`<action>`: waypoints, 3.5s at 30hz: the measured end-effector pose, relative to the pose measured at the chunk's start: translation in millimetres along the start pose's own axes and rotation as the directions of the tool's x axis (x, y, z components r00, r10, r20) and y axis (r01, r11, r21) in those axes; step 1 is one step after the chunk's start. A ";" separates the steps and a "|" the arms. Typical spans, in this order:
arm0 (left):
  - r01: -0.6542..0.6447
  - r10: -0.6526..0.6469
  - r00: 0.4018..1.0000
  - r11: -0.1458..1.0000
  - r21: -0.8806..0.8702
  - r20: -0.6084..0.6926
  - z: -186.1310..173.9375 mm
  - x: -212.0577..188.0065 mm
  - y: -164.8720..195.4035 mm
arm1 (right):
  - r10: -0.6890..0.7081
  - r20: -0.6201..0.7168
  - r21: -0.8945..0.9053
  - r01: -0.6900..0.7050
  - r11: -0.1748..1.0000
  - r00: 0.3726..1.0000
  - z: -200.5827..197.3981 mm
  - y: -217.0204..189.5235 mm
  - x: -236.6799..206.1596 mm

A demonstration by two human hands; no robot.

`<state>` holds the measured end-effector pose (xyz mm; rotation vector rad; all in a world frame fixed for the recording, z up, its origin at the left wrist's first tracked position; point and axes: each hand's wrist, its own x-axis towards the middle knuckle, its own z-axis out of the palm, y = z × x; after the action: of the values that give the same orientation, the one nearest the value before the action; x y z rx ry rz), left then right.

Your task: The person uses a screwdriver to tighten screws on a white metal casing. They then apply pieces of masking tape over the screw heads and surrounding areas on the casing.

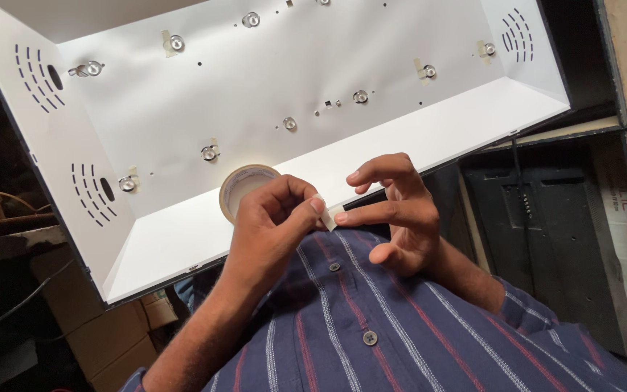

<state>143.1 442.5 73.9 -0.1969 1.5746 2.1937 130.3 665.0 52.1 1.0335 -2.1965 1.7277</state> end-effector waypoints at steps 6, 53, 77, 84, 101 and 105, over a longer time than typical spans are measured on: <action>-0.083 0.085 0.995 0.995 0.050 -0.055 -5.7 6.8 -3.4 | 0.031 -0.030 0.183 -0.025 0.983 0.999 -5.8 -5.9 -2.6; -0.087 0.318 0.947 0.372 0.924 -0.039 -122.3 250.4 66.7 | 0.331 -0.350 -0.127 -0.395 0.910 0.876 -78.9 49.4 -19.7; -0.091 0.633 0.770 0.234 0.968 -0.081 -118.2 254.4 26.1 | 0.318 -0.340 -0.170 -0.390 0.905 0.885 -75.2 48.5 -17.8; -0.134 0.719 0.693 0.188 0.973 -0.044 -120.2 254.2 20.3 | 0.309 -0.345 -0.194 -0.389 0.901 0.887 -72.4 47.9 -19.8; -0.099 0.559 0.828 0.209 0.973 -0.036 -113.1 237.4 25.4 | 0.342 -0.321 -0.206 -0.418 0.885 0.883 -65.3 30.3 -15.0; -0.058 0.472 0.880 -0.016 0.998 0.059 -104.7 231.8 33.4 | 0.387 -0.312 -0.173 -0.453 0.875 0.868 -63.6 22.5 -18.5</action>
<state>-92.8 396.7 -15.9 0.2898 3.1582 0.5914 112.8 732.3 44.9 0.2453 -2.4925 1.5722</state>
